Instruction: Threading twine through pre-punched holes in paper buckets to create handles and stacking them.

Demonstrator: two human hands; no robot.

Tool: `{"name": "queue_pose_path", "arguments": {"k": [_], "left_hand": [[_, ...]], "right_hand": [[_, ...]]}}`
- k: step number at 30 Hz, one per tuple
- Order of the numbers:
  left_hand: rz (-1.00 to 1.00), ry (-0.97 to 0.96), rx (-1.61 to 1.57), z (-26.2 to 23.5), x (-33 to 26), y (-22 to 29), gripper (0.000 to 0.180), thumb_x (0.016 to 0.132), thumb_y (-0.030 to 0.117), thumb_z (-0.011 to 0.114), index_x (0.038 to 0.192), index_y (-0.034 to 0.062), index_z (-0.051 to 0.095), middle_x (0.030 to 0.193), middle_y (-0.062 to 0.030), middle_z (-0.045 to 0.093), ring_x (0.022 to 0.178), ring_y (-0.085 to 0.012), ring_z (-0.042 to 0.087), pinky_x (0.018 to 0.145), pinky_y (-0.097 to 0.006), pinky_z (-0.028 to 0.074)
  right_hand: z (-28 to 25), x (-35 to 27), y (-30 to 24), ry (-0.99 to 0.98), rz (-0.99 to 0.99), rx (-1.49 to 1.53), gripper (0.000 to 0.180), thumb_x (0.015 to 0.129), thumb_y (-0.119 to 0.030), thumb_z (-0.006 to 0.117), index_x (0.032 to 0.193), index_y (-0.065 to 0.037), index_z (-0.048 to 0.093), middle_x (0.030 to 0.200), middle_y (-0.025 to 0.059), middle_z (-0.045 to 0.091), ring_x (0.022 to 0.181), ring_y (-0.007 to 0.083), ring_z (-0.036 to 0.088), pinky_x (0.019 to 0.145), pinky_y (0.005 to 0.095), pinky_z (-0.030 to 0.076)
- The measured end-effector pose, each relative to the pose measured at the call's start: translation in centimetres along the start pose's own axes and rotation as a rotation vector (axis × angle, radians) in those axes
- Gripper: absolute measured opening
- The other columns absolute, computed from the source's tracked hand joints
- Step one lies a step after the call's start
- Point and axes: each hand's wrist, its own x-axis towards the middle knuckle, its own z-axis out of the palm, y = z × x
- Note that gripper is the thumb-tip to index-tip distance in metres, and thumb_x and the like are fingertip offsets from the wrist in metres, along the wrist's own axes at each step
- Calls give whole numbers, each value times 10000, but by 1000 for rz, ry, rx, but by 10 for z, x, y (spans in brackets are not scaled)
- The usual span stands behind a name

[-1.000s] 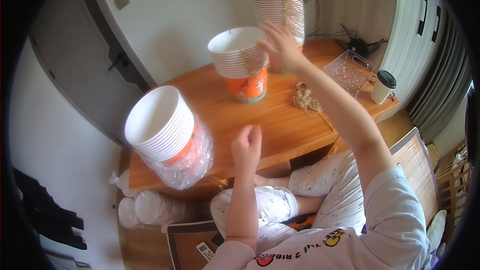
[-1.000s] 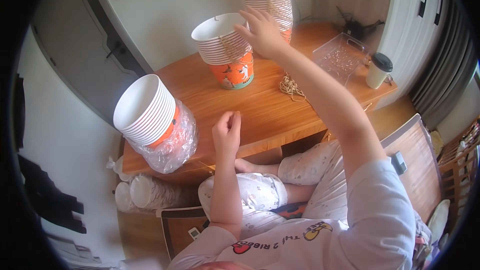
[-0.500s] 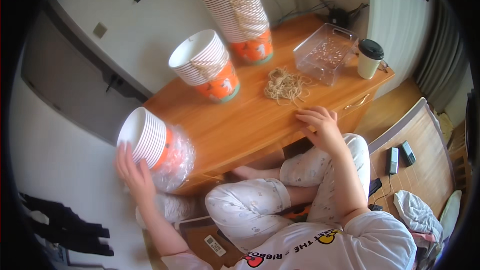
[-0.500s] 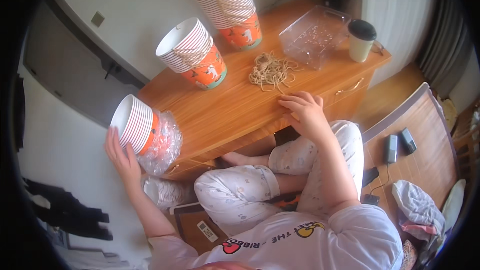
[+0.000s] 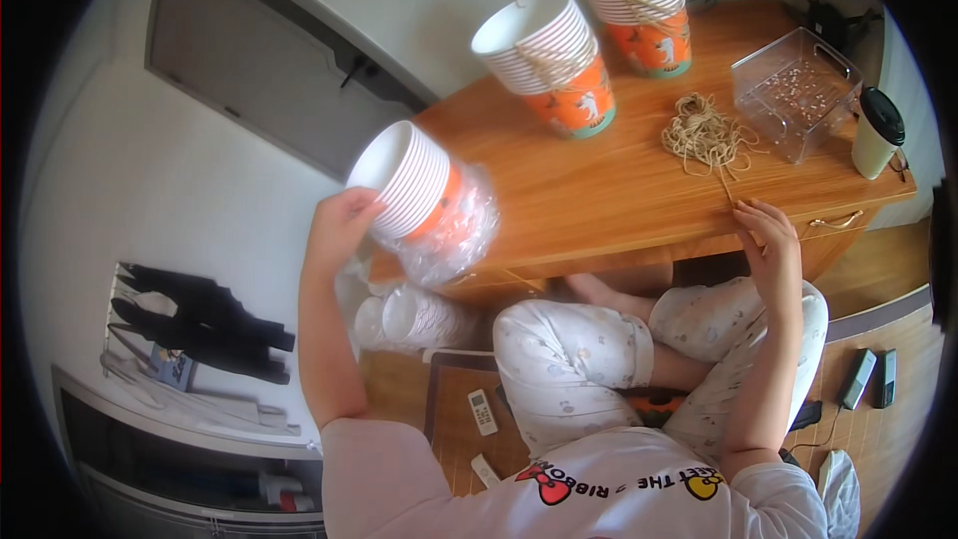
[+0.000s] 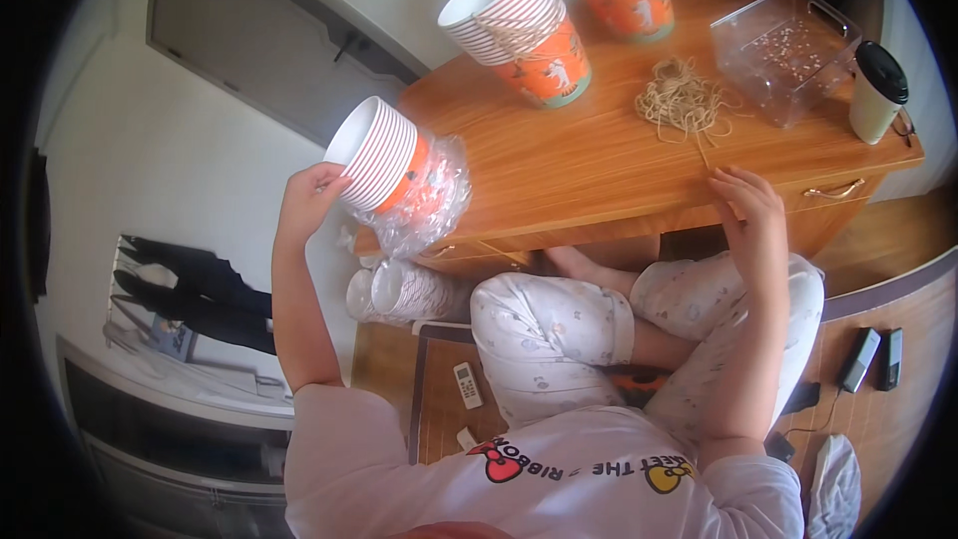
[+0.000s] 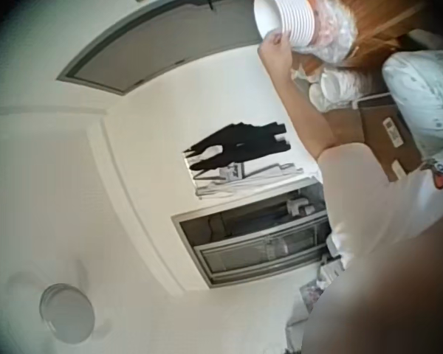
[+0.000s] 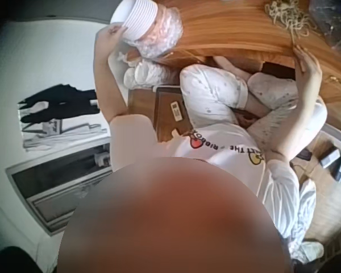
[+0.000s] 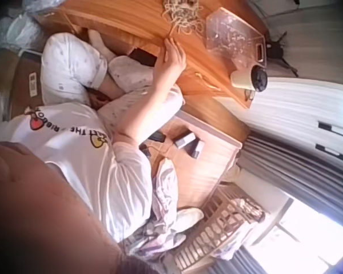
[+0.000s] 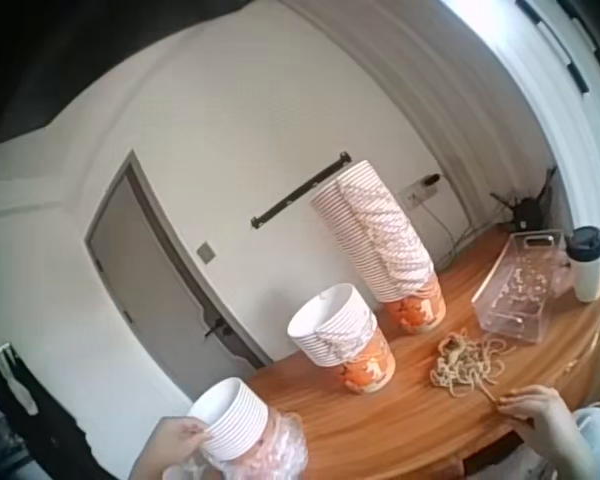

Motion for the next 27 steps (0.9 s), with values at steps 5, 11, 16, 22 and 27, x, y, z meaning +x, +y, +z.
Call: {"name": "queue_pose_path", "arguments": {"k": [5, 11, 16, 22, 27], "left_hand": [[-53, 93, 39, 9, -1, 2, 188, 864, 118, 694, 979, -30, 709, 870, -113, 733, 793, -156, 674, 746, -275, 507], [-84, 132, 82, 8, 1, 10, 208, 825, 135, 737, 965, -17, 716, 849, -116, 734, 767, -165, 683, 725, -281, 512], [-159, 111, 41, 4, 5, 14, 190, 799, 111, 759, 944, -7, 723, 841, -101, 732, 756, -158, 680, 717, -281, 513], [-105, 102, -104, -17, 14, -11, 185, 804, 99, 759, 942, -14, 712, 843, -86, 718, 750, -149, 669, 717, -289, 520], [59, 287, 76, -27, 16, -3, 154, 827, 92, 744, 946, 1, 709, 864, -68, 714, 812, -132, 657, 729, -277, 513]], "right_hand": [[5, -3, -4, 63, 150, 96, 229, 810, 24, 687, 1033, -20, 716, 1103, 150, 694, 1100, 293, 634, 934, 385, 490], [8, -6, 8, 15, 173, 111, 293, 808, 66, 684, 1093, 1, 697, 1190, 163, 653, 1107, 279, 626, 960, 346, 478], [11, -2, -8, 48, 80, 87, 341, 807, 70, 680, 1137, -13, 687, 1202, 142, 637, 1078, 283, 623, 955, 337, 476], [18, -5, 2, 49, 69, -16, 328, 817, 65, 680, 1132, -24, 699, 1175, 126, 615, 1024, 262, 635, 935, 333, 482], [22, -9, 14, 57, 134, 68, 264, 844, 50, 678, 1098, -15, 710, 1177, 122, 616, 965, 210, 673, 903, 306, 503]]}}
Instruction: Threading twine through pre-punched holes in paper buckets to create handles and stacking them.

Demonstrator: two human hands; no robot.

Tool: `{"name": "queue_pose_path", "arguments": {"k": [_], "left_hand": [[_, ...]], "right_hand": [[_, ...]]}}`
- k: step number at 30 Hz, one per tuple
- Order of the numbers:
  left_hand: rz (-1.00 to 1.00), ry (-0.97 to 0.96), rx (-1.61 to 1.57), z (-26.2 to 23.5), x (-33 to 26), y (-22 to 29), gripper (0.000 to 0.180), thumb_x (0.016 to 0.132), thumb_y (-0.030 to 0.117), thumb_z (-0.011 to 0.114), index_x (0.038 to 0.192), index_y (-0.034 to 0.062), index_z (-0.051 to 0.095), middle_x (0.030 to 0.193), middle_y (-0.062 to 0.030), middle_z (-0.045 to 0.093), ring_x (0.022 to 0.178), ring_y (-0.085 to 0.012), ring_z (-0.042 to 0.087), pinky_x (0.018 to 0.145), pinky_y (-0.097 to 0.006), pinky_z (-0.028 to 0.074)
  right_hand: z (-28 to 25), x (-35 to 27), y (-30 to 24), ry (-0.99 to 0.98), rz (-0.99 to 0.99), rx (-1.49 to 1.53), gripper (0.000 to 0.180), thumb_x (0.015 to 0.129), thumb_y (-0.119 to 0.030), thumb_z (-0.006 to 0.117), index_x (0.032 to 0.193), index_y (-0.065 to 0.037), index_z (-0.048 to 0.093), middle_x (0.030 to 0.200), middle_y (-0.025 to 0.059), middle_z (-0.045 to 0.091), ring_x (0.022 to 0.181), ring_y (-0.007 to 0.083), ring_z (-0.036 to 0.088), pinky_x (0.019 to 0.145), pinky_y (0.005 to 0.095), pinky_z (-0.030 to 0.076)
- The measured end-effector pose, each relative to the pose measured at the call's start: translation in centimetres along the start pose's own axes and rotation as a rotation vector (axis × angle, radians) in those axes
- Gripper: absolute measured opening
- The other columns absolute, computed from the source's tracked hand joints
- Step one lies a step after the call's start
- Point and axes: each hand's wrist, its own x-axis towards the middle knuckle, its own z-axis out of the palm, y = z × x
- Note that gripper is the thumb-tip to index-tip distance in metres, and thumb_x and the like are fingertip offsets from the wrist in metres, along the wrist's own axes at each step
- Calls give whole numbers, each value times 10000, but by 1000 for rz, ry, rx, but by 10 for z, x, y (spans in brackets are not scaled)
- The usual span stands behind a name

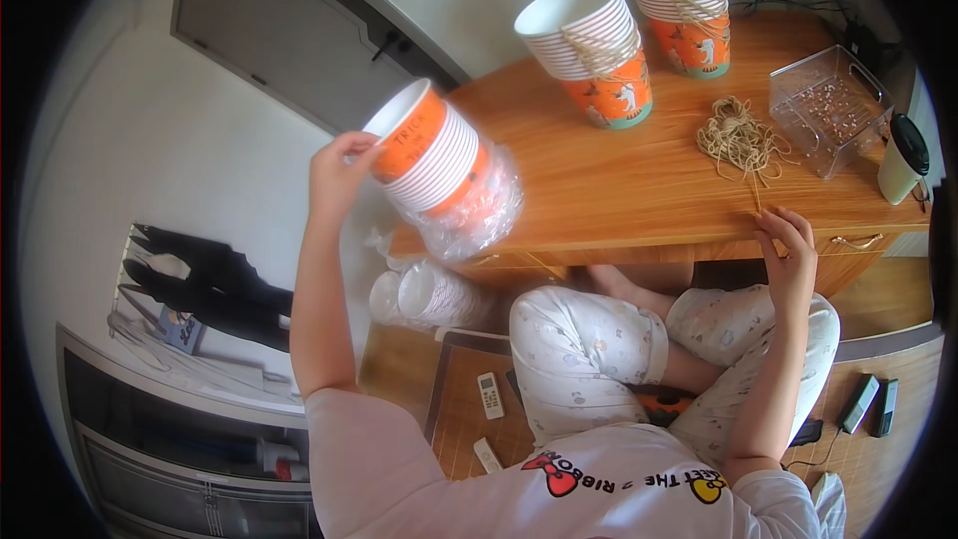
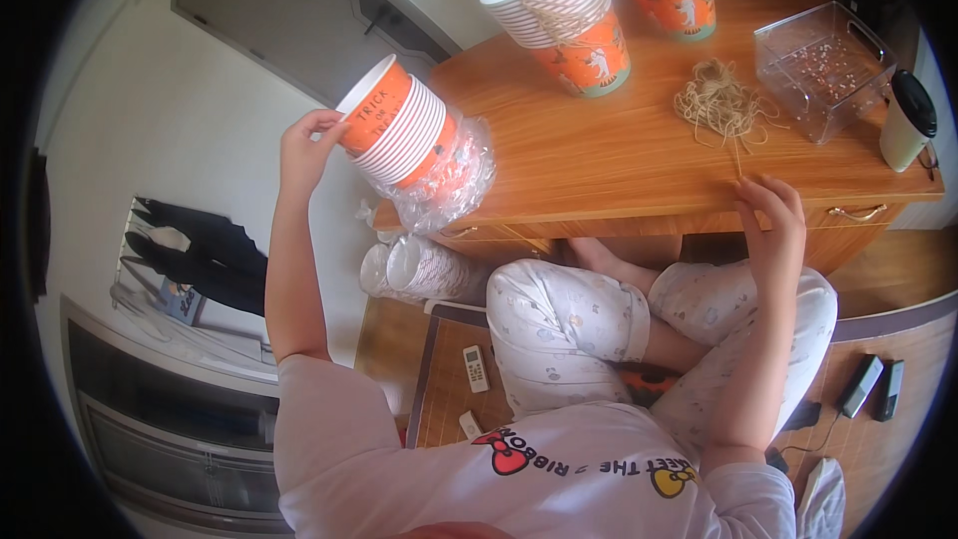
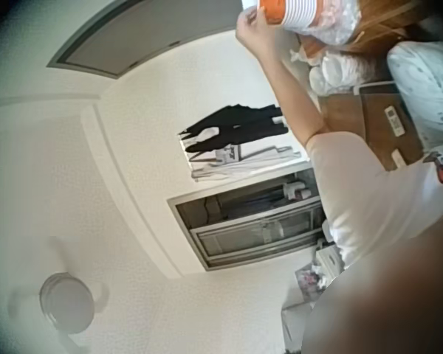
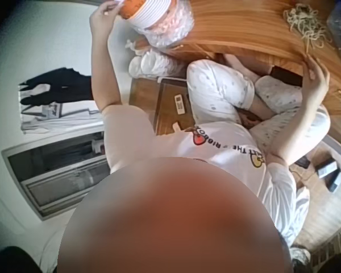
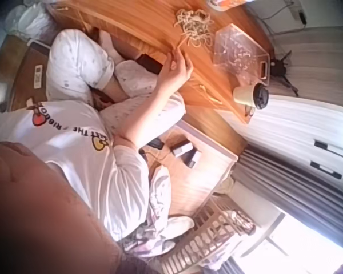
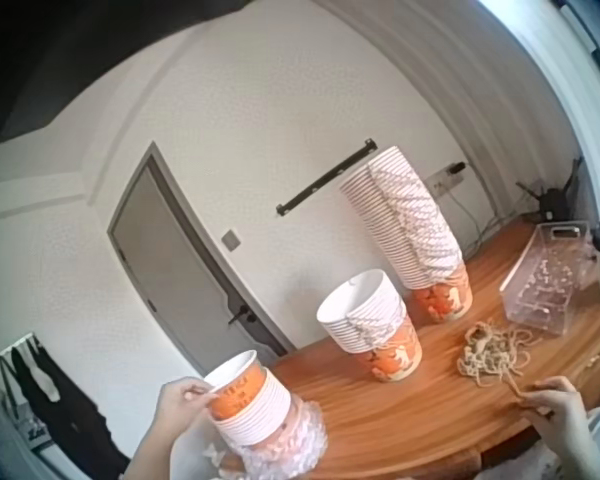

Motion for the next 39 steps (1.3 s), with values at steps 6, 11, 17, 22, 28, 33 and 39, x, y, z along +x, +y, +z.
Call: {"name": "queue_pose_path", "arguments": {"k": [6, 11, 17, 22, 28, 33, 39], "left_hand": [[421, 385, 479, -25, -11, 56, 101, 806, 146, 769, 863, 83, 713, 845, -43, 718, 828, -228, 657, 888, -366, 455], [846, 452, 436, 2, -34, 138, 187, 731, 28, 809, 884, 76, 714, 831, -46, 718, 695, -205, 648, 686, -312, 485], [873, 280, 103, 105, -66, 196, 269, 739, 55, 811, 997, 44, 733, 815, -73, 700, 689, -215, 653, 627, -316, 526], [797, 236, 15, 184, -68, 205, 236, 782, 81, 781, 1010, 49, 728, 827, -80, 693, 731, -231, 676, 649, -335, 543], [603, 191, -15, 221, -64, 227, 263, 777, 133, 788, 1030, 90, 725, 923, -57, 710, 814, -227, 672, 713, -359, 534], [739, 325, -42, 252, -83, 256, 343, 789, 112, 759, 1126, 128, 702, 1183, -51, 651, 1041, -261, 617, 892, -393, 478], [563, -279, -439, 316, -94, 285, 658, 882, 231, 692, 1433, -7, 420, 1432, -232, 466, 1267, -375, 510, 1100, -441, 364]], "right_hand": [[-5, 3, -6, 61, 51, 132, 218, 814, 26, 706, 1028, -14, 724, 1067, 138, 692, 1036, 277, 660, 897, 337, 516], [-18, -3, -19, 92, 146, 185, 167, 864, 14, 691, 1027, -7, 720, 962, 111, 736, 885, 177, 707, 758, 284, 551], [-23, -9, -47, 146, 34, 244, 168, 860, 7, 708, 1019, -38, 737, 951, 79, 741, 825, 118, 681, 657, 230, 522], [-34, -7, -62, 133, 26, 196, 161, 822, 86, 698, 964, 12, 710, 950, 112, 733, 884, 182, 697, 799, 272, 530], [-39, -8, -62, 250, -70, 272, 202, 814, 85, 704, 987, -18, 696, 905, 96, 706, 787, 159, 678, 655, 244, 534], [-43, -8, -56, 287, -74, 312, 199, 771, 78, 742, 939, 4, 665, 857, 84, 688, 760, 160, 669, 694, 268, 533], [-61, -21, -53, 223, 30, 423, 194, 751, 70, 764, 900, 10, 656, 841, 74, 688, 746, 161, 664, 715, 270, 526]]}}
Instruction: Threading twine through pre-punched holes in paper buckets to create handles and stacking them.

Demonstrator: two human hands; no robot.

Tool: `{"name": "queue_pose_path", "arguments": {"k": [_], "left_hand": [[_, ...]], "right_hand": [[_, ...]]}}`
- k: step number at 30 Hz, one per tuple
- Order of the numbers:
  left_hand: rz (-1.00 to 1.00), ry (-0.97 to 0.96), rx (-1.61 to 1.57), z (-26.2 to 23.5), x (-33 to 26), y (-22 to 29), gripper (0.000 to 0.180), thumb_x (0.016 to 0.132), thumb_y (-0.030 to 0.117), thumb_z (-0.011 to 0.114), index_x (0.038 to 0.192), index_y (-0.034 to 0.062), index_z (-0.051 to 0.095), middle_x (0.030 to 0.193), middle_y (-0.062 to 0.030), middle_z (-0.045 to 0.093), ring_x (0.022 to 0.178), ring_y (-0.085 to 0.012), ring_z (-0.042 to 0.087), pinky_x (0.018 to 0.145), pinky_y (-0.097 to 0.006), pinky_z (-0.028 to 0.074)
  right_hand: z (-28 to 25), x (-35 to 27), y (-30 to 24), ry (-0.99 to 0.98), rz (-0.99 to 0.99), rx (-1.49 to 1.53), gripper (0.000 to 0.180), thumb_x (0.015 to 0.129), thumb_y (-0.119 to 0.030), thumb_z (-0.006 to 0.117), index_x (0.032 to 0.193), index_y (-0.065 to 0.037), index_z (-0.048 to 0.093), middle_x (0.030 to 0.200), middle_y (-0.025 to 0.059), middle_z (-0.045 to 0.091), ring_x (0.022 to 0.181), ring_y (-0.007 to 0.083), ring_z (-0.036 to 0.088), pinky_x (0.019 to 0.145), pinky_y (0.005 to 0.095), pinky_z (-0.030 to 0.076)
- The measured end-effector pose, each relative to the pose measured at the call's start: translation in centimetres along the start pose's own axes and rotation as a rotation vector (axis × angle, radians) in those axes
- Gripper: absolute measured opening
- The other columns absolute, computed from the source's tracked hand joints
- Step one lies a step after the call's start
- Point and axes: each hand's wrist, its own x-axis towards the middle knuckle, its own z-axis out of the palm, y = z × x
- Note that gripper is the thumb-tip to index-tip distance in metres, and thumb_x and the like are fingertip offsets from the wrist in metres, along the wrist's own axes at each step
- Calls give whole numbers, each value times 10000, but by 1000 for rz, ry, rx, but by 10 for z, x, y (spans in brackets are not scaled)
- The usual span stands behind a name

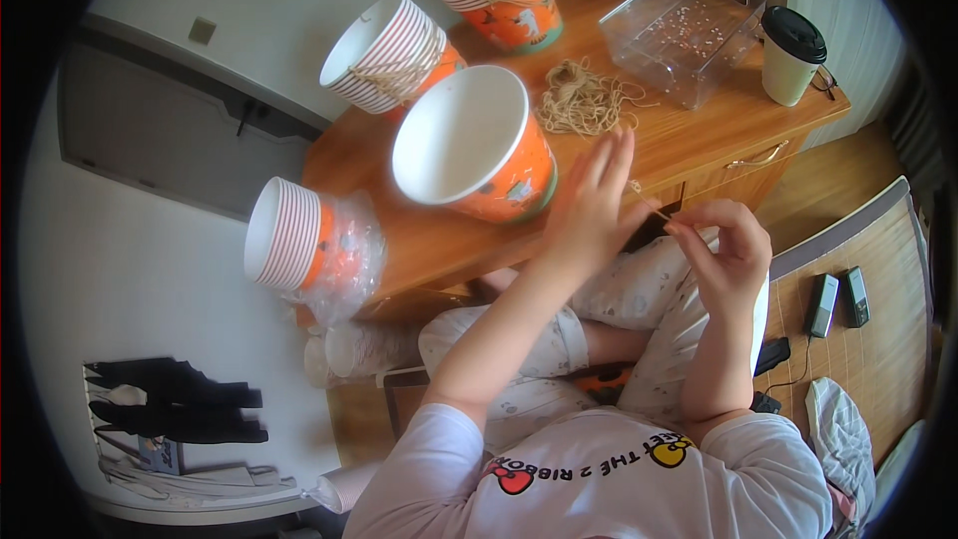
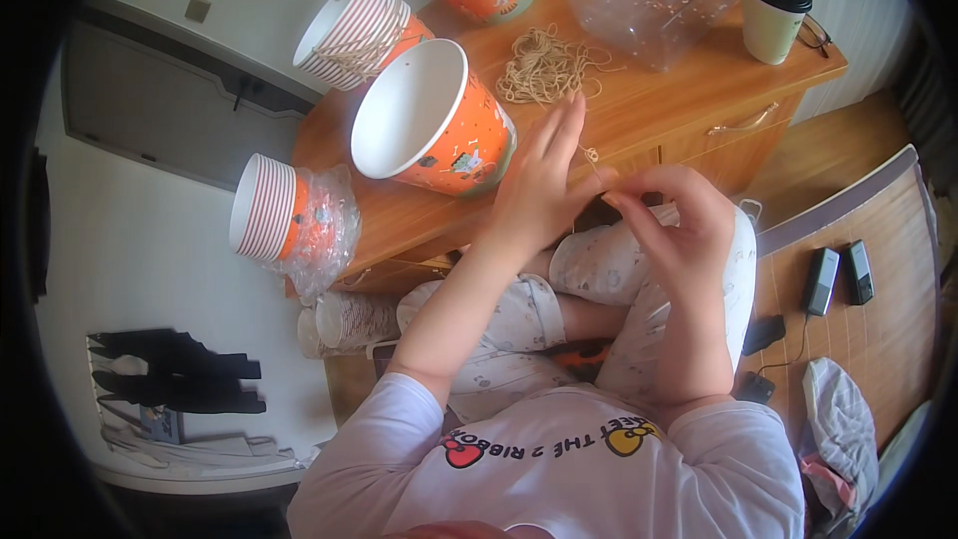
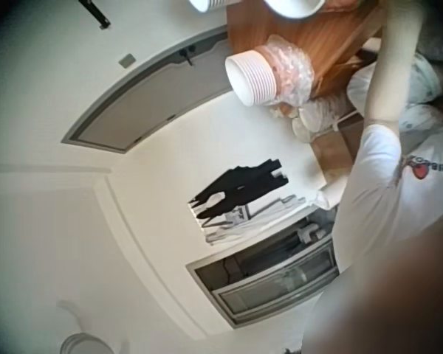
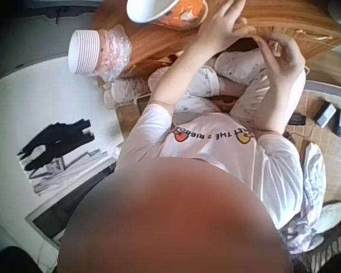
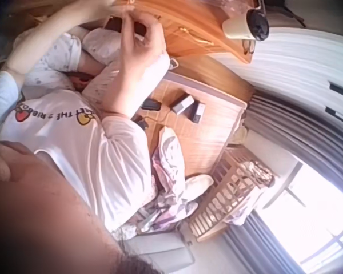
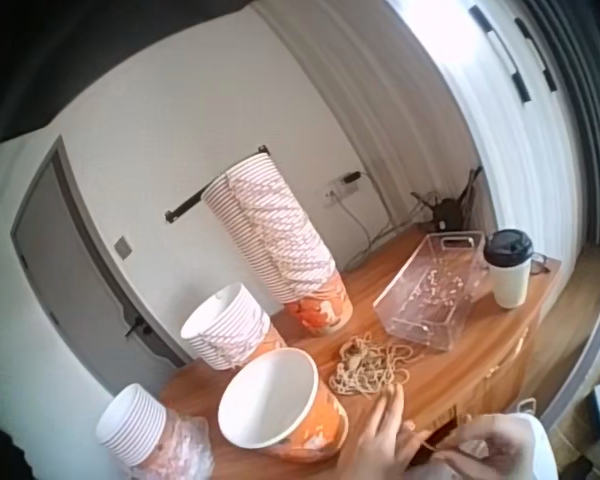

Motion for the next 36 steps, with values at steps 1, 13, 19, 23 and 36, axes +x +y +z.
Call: {"name": "queue_pose_path", "arguments": {"k": [1, 13, 19, 23, 36], "left_hand": [[-18, -41, -9, 6, 3, -12, 625, 910, 249, 656, 1428, -12, 424, 1437, -241, 458, 1310, -381, 464, 1108, -450, 352], [-47, -97, 49, 29, 16, -29, 438, 1008, 218, 495, 1361, -40, 494, 1414, -254, 479, 1350, -381, 423, 1113, -435, 354], [-76, -98, 36, 18, 14, -35, 427, 991, 170, 506, 1367, -31, 488, 1434, -244, 460, 1356, -371, 420, 1114, -418, 364], [-97, -70, -139, 2, 12, -17, 438, 935, 26, 473, 1371, 0, 497, 1430, -235, 468, 1355, -366, 423, 1111, -410, 376], [-194, -491, -1282, -42, -56, 39, 745, 981, 510, 535, 1464, -5, 300, 1320, -130, 513, 1238, -177, 496, 1027, -340, 414]], "right_hand": [[-3, 0, -3, -6, 20, 72, 193, 747, 70, 769, 890, 14, 652, 829, 72, 688, 748, 164, 668, 714, 269, 525], [-106, 10, -12, -623, -387, 1636, 222, 728, 35, 819, 882, -8, 665, 768, 165, 735, 526, 147, 620, 490, 235, 494], [-171, -6, -29, -1092, -748, 2165, 373, 976, -235, 530, 913, 106, 668, 871, 284, 703, 726, 381, 715, 691, 471, 599], [-178, -18, -40, -428, -798, 1845, 122, 726, -14, 766, 771, 51, 673, 767, 219, 715, 738, 264, 727, 631, 359, 570], [4, -6, -50, -235, -307, -286, 310, 542, -224, 862, 808, -131, 733, 716, -5, 535, 718, 196, 552, 665, 335, 420]]}}
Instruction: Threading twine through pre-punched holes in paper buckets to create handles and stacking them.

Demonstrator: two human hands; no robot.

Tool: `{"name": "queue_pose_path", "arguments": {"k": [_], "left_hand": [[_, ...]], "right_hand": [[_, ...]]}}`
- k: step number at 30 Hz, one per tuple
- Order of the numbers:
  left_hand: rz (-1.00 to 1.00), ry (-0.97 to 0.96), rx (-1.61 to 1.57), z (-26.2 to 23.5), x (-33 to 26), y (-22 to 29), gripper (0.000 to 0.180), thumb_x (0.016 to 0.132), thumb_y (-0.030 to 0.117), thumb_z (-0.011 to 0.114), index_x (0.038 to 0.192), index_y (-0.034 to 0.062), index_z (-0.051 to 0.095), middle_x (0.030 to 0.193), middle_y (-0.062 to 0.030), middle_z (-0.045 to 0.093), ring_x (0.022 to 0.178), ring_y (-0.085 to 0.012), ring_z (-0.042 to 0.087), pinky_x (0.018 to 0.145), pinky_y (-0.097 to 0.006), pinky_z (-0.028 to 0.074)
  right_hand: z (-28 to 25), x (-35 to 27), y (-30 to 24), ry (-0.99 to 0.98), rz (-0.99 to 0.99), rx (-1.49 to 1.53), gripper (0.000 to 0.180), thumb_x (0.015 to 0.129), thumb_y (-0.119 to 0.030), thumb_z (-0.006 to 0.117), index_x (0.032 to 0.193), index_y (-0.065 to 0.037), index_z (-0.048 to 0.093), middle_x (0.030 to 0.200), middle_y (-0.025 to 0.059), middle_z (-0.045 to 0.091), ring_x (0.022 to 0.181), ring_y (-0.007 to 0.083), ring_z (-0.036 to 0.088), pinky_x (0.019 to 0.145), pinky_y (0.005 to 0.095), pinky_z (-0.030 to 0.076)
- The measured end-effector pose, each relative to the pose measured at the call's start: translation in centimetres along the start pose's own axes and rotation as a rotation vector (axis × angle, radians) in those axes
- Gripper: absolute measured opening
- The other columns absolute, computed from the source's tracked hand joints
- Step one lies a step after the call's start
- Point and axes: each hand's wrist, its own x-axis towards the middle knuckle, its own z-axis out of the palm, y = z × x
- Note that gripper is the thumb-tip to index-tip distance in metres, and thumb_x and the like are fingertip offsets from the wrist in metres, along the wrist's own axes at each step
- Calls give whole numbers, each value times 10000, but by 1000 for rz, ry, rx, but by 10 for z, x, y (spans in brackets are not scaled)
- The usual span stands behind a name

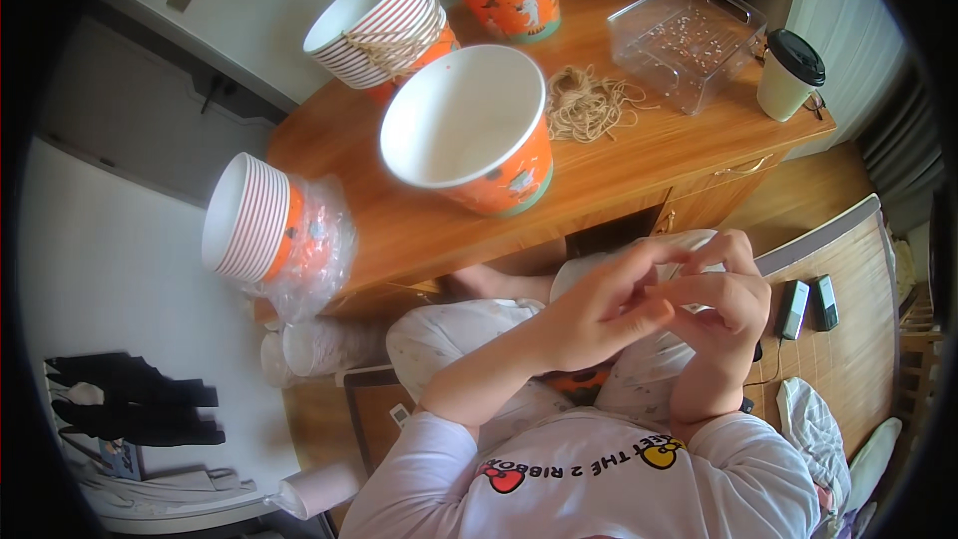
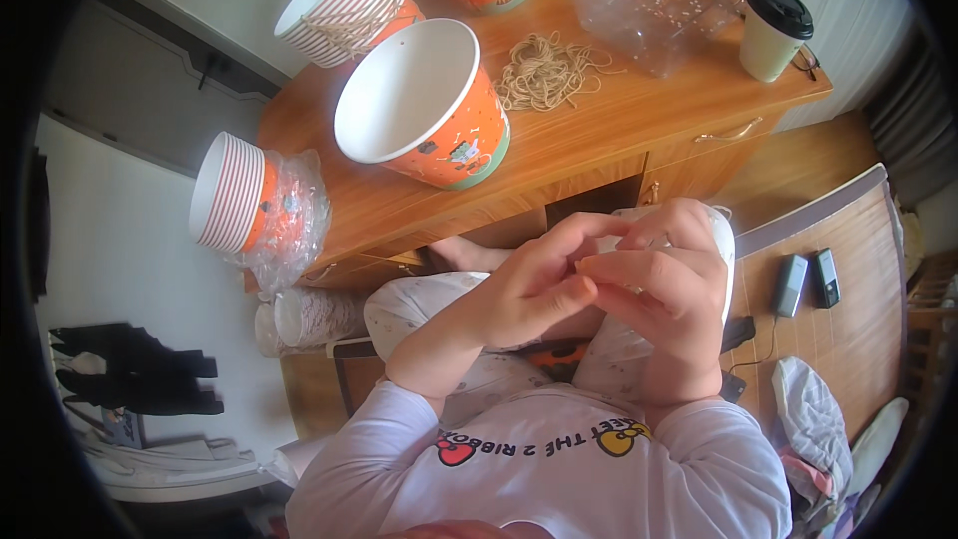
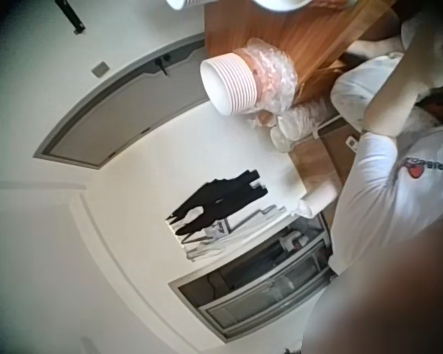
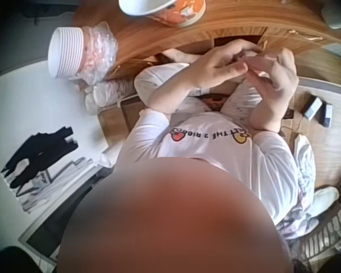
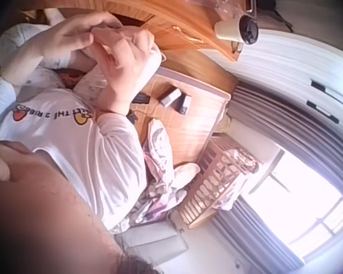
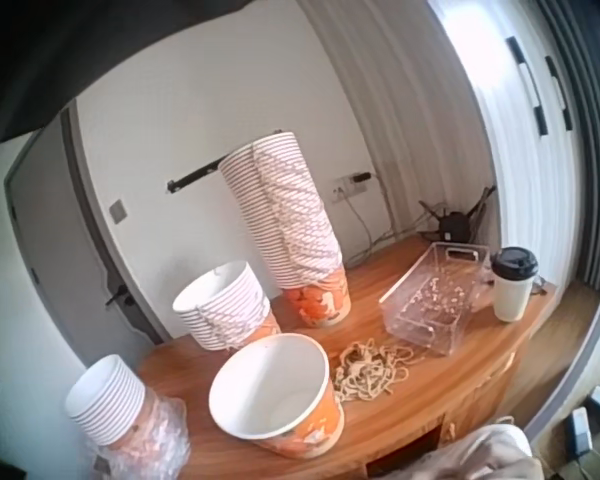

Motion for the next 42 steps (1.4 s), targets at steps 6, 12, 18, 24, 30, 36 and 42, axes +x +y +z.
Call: {"name": "queue_pose_path", "arguments": {"k": [6, 12, 18, 24, 30, 36, 42], "left_hand": [[48, 179, 163, -22, -24, -10, 416, 1011, 381, 539, 1140, -13, 565, 841, 4, 590, 720, -50, 480, 623, -227, 384], [81, 291, 299, -39, -45, -3, 321, 962, 360, 598, 1043, 49, 598, 713, -120, 593, 633, -252, 585, 607, -356, 448], [60, 301, 378, -61, -70, 1, 240, 946, 272, 618, 1032, 48, 630, 779, -149, 634, 698, -297, 626, 627, -376, 469], [261, 480, 129, -71, -86, 4, 64, 954, 69, 579, 946, 8, 596, 789, -85, 617, 681, -152, 573, 612, -289, 448], [299, 625, -41, -83, -94, 6, 160, 1021, 151, 497, 940, 28, 558, 854, 7, 580, 665, -8, 392, 591, -181, 317], [339, 682, -73, -85, -89, 4, 145, 1006, 131, 525, 915, 31, 579, 778, 45, 520, 666, -10, 397, 594, -189, 317], [358, 684, -33, -88, -87, 1, 146, 1002, 132, 529, 907, 32, 575, 768, 41, 521, 658, -11, 399, 594, -188, 321]], "right_hand": [[22, 4, 0, -88, -76, -122, 298, 574, -229, 850, 823, -139, 712, 697, 1, 523, 674, 203, 501, 630, 349, 389], [52, 10, 0, -230, -171, -74, 301, 696, -121, 806, 951, -108, 647, 716, 1, 549, 665, 220, 490, 636, 349, 389], [80, 20, -10, -354, -62, 57, 257, 805, 24, 700, 991, -68, 549, 756, 62, 600, 613, 256, 513, 576, 365, 409], [102, 49, -21, -287, -156, -33, 393, 744, -17, 769, 1089, -55, 585, 892, 94, 651, 712, 265, 594, 644, 366, 451], [108, 108, -17, -421, -362, -438, 371, 731, -49, 711, 1093, -115, 665, 1086, 66, 659, 961, 256, 603, 950, 389, 365], [107, 118, -6, -525, -284, -254, 258, 667, -8, 652, 913, -65, 699, 882, 51, 676, 894, 238, 616, 903, 362, 390], [108, 115, -6, -499, -244, -244, 265, 682, -4, 687, 927, -101, 713, 864, 26, 669, 878, 206, 606, 928, 351, 360]]}}
